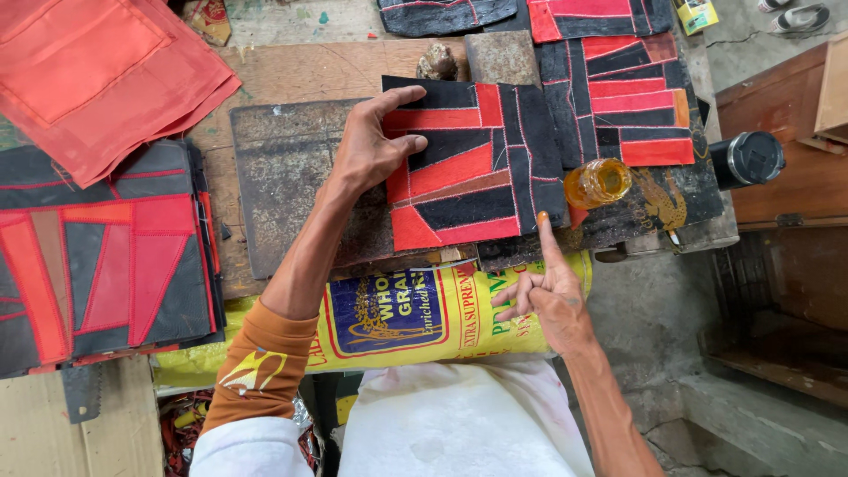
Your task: The person sits at a workbench and handles patchwork fabric pieces one at a time, holding each up and turning it over to view both sides, then stacks the pieces on the bench. They occasionally reach toward a small jar on the bench and continue with the next piece.
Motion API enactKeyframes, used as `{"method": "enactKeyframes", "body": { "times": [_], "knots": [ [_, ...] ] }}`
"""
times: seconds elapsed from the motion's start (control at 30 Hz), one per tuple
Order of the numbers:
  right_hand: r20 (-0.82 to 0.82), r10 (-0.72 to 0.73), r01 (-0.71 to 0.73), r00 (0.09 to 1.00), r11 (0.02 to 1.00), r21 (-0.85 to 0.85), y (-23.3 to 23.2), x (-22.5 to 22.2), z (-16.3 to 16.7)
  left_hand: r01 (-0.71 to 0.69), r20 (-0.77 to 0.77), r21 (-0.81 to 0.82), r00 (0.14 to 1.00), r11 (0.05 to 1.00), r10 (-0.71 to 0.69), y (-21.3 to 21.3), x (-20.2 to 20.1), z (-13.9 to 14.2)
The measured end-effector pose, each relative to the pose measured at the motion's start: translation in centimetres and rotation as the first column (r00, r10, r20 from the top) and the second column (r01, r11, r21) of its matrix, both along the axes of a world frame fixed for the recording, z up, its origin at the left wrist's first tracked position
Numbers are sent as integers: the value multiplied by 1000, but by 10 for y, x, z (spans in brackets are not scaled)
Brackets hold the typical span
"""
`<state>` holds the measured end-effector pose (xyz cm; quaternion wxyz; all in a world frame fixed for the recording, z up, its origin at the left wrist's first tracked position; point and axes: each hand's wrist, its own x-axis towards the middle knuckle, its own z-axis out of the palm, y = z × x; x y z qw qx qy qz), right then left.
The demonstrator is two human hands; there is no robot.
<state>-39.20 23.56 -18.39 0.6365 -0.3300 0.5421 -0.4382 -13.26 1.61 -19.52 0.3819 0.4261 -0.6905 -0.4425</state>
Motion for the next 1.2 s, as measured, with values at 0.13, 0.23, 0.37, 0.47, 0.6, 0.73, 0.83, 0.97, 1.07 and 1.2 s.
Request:
{"method": "enactKeyframes", "body": {
  "times": [0.13, 0.23, 0.37, 0.47, 0.6, 0.73, 0.83, 0.97, 1.07, 1.2],
  "knots": [
    [-74, 87, -87, 993, 996, -4, 1, 30, 4, -12, 11, 26, 1000, 1000, 12, -1, 1, -2],
    [-168, 181, -186, 969, 982, -16, 5, 61, 8, -11, 15, 17, 1000, 1000, 10, -1, 2, -3],
    [-402, 274, -313, 874, 949, -33, 7, 97, 10, -11, 29, -6, 1000, 1000, 11, -2, 2, -5],
    [-620, 261, -406, 739, 908, -102, 7, 117, 10, -8, -26, 71, 1000, 997, 10, -2, 2, -6],
    [-196, 399, -410, 896, 912, -16, 1, 114, 8, -7, -31, 54, 999, 999, 9, -1, 3, -8],
    [-275, -17, 0, 961, 998, -59, -15, 44, 10, -10, -3, -2, 1000, 1000, 10, -2, 4, -10],
    [-321, -92, 76, 943, 995, -61, -15, 4, 7, -4, -2, -16, 1000, 1000, 4, -3, 2, -10],
    [-470, -56, 19, 881, 996, -82, -11, 7, 4, -5, -20, 20, 1000, 1000, 6, -2, 3, -11],
    [-691, 39, -212, 721, 963, -167, -9, 44, 6, -13, -8, 40, 1000, 999, 14, -3, 3, -12],
    [-913, 124, -453, 389, 888, -72, -5, 106, 2, -12, -21, 48, 1000, 999, 13, -3, 1, -13]
  ]
}}
